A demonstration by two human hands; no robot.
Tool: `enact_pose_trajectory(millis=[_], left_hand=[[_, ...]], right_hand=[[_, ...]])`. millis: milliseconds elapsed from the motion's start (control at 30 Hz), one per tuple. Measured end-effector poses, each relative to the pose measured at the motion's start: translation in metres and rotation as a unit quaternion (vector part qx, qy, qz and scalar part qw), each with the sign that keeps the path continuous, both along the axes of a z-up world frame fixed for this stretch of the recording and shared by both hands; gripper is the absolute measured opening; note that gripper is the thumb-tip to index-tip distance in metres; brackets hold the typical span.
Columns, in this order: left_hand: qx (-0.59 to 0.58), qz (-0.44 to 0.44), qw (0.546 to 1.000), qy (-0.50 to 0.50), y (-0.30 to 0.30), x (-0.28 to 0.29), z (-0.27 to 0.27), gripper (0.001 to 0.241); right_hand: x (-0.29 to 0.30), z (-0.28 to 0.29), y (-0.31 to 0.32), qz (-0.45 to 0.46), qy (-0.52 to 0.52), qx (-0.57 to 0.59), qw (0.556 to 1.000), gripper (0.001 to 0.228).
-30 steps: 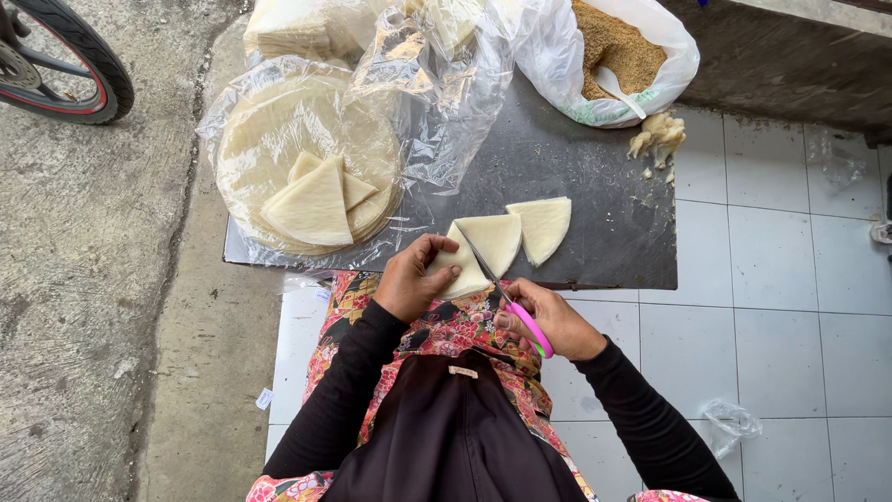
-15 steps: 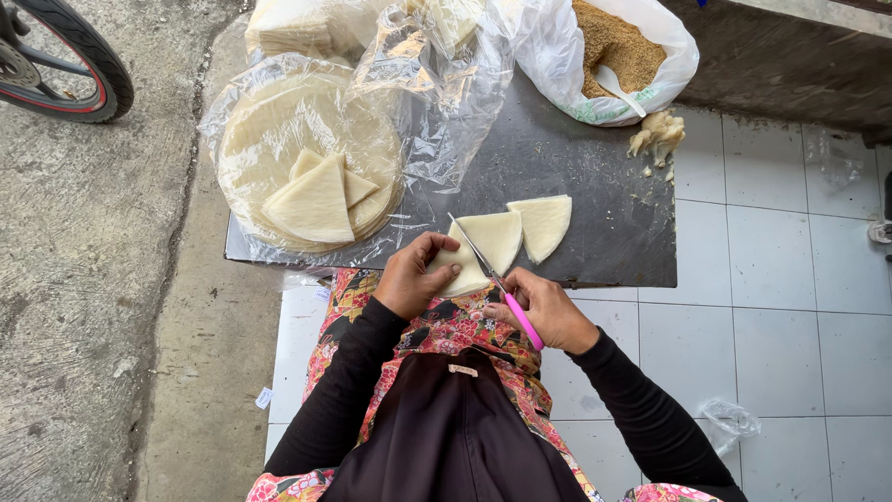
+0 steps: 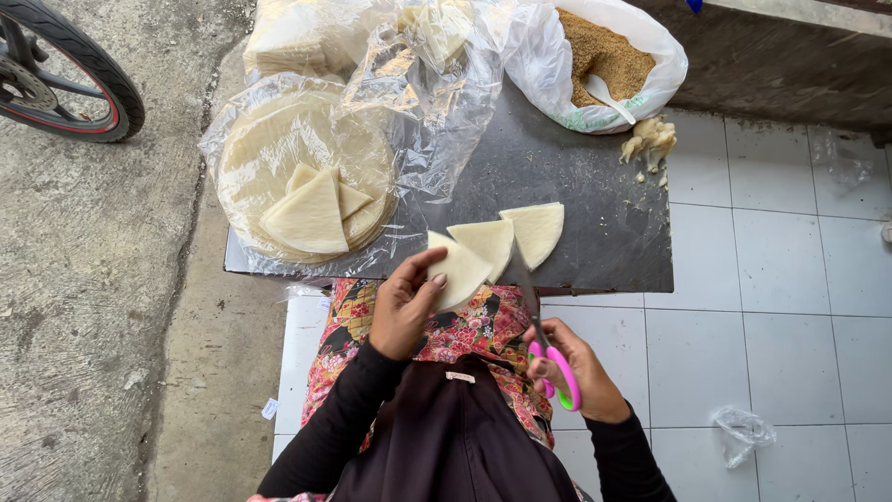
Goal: The person cuts round dough wrappers into smaller triangular pieces using shears, then gathers the stacks and places them into plastic bags.
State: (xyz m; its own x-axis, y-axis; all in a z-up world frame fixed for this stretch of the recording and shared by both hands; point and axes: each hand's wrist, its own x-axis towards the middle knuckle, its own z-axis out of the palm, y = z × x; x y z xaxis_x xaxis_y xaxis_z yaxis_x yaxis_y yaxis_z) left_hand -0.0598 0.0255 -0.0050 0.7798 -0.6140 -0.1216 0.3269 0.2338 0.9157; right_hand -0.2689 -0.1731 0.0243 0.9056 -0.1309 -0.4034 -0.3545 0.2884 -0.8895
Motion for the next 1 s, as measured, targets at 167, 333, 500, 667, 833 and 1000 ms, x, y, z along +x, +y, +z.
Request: enact_pose_trajectory(millis=[167, 333, 500, 667, 833, 1000], left_hand=[[-0.064, 0.004, 0.994, -0.088, -0.060, 0.003, 0.015, 0.045], [0.181, 0.027, 0.916, -0.358, -0.070, 0.006, 0.005, 0.039], [0.231, 0.043, 0.869, -0.436, -0.065, 0.001, -0.006, 0.030], [0.352, -0.008, 0.810, -0.469, -0.064, 0.004, 0.007, 0.029], [0.414, 0.049, 0.743, -0.524, -0.061, 0.023, 0.013, 0.082], [0.433, -0.028, 0.770, -0.469, -0.061, 0.032, 0.013, 0.058]], right_hand=[[-0.030, -0.018, 0.003, -0.127, 0.007, -0.016, 0.992, 0.041], [-0.040, -0.022, 0.005, -0.158, -0.002, -0.002, 0.987, 0.039], [-0.042, -0.028, 0.006, -0.167, -0.008, -0.022, 0.986, 0.038], [-0.038, -0.029, 0.010, -0.173, -0.030, -0.016, 0.984, 0.038], [-0.043, -0.035, 0.015, -0.197, -0.024, -0.029, 0.980, 0.037], [-0.049, -0.042, 0.011, -0.226, -0.015, -0.058, 0.972, 0.036]])
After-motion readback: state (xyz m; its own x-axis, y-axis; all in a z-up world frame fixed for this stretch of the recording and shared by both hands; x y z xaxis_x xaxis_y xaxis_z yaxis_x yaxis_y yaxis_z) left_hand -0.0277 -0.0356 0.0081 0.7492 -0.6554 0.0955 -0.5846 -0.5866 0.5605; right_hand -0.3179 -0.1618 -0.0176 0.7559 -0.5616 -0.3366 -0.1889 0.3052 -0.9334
